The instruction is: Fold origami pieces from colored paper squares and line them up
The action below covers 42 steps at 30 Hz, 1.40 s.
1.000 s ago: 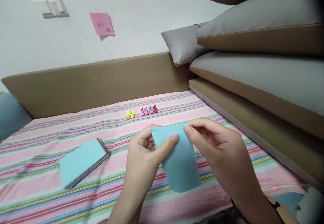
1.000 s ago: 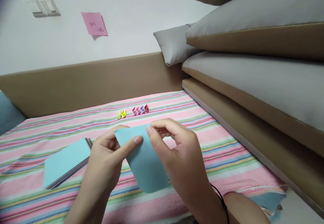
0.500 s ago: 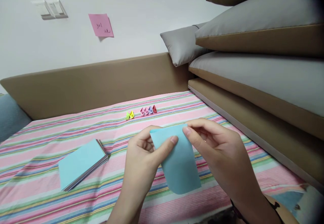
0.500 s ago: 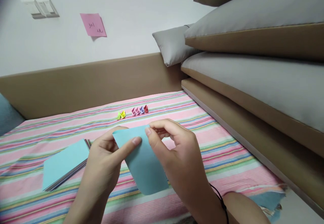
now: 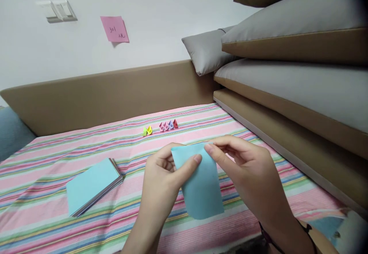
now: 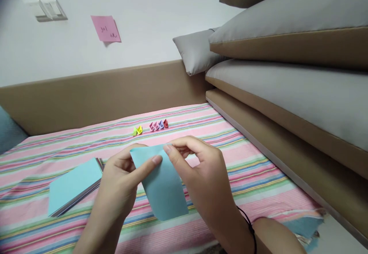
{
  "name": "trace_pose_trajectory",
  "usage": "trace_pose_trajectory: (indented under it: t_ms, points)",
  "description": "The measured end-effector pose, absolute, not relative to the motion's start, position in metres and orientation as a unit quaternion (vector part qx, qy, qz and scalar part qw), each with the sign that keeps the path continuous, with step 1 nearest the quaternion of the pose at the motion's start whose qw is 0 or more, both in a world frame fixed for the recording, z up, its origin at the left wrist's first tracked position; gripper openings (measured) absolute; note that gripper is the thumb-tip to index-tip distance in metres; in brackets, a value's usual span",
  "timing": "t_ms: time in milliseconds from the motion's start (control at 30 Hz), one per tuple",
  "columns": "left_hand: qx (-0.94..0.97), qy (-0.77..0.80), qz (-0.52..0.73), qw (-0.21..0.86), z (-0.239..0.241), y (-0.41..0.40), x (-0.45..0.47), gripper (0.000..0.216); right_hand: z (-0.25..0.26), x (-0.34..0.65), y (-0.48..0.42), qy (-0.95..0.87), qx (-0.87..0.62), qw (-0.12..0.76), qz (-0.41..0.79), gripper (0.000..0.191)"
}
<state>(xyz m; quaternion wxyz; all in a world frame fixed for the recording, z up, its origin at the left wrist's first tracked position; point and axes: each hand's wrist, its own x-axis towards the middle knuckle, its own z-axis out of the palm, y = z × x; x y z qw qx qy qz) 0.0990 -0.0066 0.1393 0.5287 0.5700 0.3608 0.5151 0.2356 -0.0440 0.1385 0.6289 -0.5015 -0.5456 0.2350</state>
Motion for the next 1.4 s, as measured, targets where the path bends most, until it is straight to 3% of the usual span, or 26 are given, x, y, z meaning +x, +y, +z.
trace_pose_trajectory:
  t_ms: [1400]
  points:
    - [0.572,0.365,0.513,0.526,0.1395,-0.0070,0.0984,0.018,0.1374,0.2364,-0.0430,-0.542,-0.494,0.637,0.237,0.008]
